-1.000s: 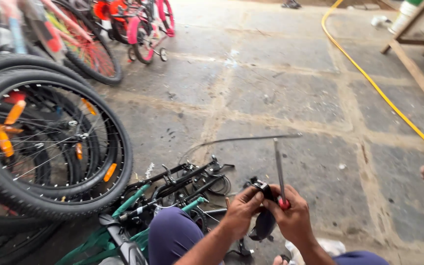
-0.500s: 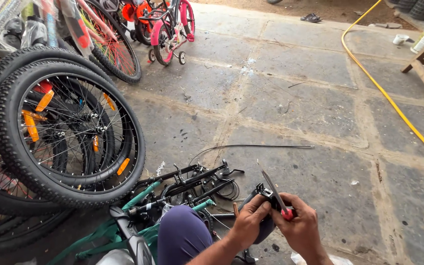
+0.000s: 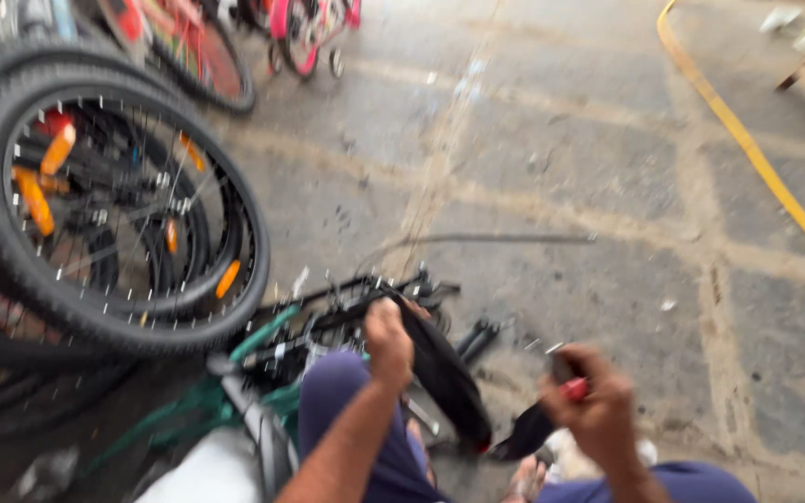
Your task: The person sits on the floor and uses a screwdriver to remove a bolt from a bicycle mudguard. They then pick up a bicycle fork, remove a small metal ring, and place the fork down. Finally, they open a plastic bag containing small parts and remove a roll of tape.
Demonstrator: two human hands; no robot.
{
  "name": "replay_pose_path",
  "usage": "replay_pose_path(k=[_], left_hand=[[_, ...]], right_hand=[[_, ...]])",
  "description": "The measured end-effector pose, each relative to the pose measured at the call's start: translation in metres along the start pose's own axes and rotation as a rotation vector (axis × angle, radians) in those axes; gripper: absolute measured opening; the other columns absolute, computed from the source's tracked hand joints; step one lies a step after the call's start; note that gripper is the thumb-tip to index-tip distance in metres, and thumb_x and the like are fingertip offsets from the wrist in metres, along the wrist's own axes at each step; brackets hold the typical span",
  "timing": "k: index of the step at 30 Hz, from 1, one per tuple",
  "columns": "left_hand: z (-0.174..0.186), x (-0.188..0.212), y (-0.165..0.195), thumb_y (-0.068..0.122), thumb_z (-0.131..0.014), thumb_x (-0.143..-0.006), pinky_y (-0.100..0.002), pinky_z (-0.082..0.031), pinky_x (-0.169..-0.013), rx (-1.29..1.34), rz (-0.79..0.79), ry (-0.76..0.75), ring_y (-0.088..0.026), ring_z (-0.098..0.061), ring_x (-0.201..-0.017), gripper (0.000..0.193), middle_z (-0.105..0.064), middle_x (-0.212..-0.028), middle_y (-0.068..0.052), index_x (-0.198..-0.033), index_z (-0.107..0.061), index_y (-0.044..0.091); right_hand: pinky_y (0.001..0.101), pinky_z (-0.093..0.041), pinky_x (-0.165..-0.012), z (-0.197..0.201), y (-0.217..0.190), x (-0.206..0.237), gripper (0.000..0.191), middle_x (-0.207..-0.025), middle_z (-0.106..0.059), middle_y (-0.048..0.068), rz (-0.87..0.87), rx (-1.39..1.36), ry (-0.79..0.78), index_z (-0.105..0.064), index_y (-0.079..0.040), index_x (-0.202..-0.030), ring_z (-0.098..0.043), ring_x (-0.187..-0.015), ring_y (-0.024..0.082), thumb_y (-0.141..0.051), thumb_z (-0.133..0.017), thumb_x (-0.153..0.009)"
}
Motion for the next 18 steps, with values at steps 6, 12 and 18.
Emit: replay_pose_path(k=[6, 12, 18], left_hand=[[0.088, -0.014, 0.069, 0.019, -0.045, -0.106, -0.05, -0.058, -0.091, 0.361, -0.054, 0.166, -0.029, -0.065, -0.089, 0.025, -0.063, -0.095, -0.015, -0.103, -0.058, -0.002], [0.099, 0.001, 0.143, 0.019, -0.042, -0.108, -0.048, -0.056, -0.095, 0.446, -0.079, 0.026, -0.036, -0.069, -0.098, 0.027, -0.065, -0.096, -0.016, -0.104, -0.058, -0.002], [0.128, 0.048, 0.106, 0.023, -0.043, -0.11, -0.049, -0.057, -0.09, 0.429, 0.04, 0.04, -0.034, -0.069, -0.094, 0.029, -0.066, -0.094, -0.016, -0.106, -0.058, -0.002]], right_hand=[[0.0264, -0.043, -0.064, 0.046, 0.098, 0.015, 0.032, -0.084, -0.051, 0.002, -0.175, 0.064, 0.251, -0.048, -0.003, -0.089, -0.047, -0.071, 0.011, -0.002, -0.079, -0.098], [0.0334, -0.051, -0.057, -0.018, 0.242, 0.047, 0.028, -0.095, -0.062, 0.01, -0.76, -0.83, 0.691, -0.05, -0.004, -0.105, -0.066, -0.073, 0.022, 0.008, -0.064, -0.084], [0.0374, -0.052, -0.052, -0.12, 0.266, 0.131, 0.016, -0.088, -0.059, 0.01, -1.405, -0.829, 0.611, -0.053, -0.005, -0.098, -0.059, -0.064, 0.022, -0.003, -0.062, -0.084]])
Point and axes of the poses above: each hand's wrist, its own x-axis away from the middle knuckle, its own z-axis out of the back of the hand, y = z × x, the point moved 10 cm from there along -x, towards the middle knuckle
